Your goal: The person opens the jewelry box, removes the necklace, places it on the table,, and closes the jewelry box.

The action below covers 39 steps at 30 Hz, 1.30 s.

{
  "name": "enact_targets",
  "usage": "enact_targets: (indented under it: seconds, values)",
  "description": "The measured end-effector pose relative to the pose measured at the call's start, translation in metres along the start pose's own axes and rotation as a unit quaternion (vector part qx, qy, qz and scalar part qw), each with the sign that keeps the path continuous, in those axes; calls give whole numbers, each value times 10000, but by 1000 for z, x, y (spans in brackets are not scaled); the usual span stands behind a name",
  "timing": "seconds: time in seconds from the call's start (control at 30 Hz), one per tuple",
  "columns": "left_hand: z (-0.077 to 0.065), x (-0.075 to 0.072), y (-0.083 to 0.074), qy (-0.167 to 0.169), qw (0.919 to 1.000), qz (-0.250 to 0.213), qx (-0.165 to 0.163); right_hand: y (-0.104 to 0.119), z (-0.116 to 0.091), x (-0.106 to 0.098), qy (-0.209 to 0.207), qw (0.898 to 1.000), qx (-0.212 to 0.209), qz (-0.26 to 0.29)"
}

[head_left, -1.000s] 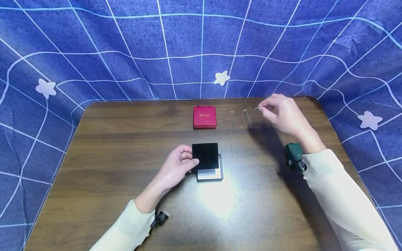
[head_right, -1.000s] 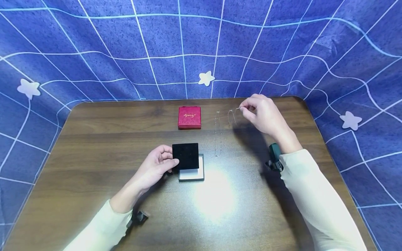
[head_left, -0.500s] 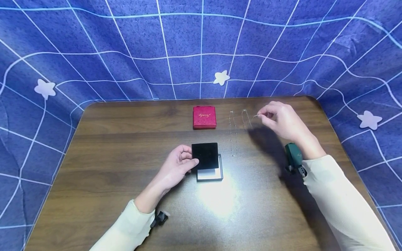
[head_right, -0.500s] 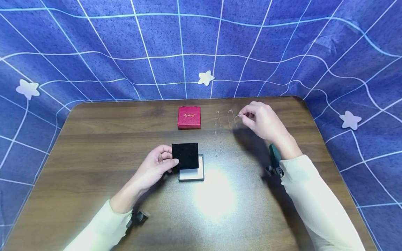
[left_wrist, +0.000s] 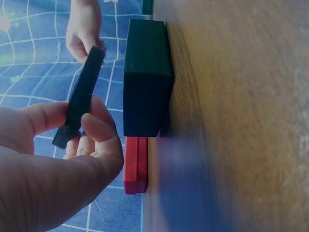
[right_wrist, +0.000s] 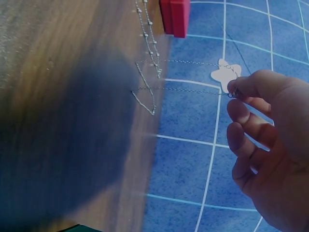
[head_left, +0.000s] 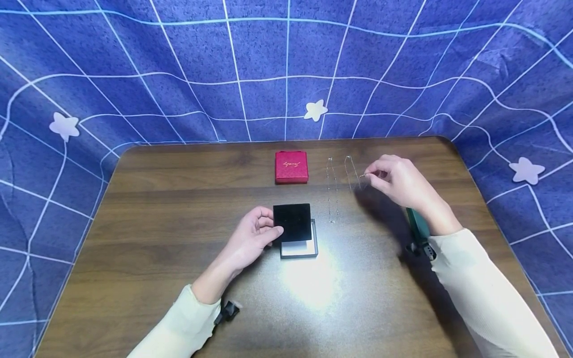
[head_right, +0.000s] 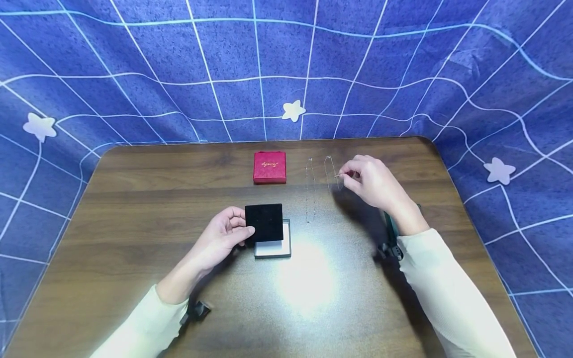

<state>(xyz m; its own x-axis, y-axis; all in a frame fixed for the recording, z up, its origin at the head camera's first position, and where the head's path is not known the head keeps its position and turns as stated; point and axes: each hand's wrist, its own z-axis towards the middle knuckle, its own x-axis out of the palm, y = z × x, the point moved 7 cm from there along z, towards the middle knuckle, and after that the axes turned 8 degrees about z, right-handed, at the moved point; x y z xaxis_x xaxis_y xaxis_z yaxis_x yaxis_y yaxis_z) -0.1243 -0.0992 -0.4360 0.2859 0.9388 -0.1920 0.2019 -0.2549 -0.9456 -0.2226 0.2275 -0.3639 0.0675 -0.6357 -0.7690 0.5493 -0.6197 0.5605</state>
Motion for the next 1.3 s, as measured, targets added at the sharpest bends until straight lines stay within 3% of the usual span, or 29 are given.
enact_targets:
  seconds: [0.17, 1.3]
  values:
    - [1, -1, 0, 33, 10000, -50, 21, 4, -4, 4, 115, 9999, -106, 25]
    - [0, 1, 2, 45, 9999, -109, 26, -5, -36, 41, 1027, 9944, 206, -109]
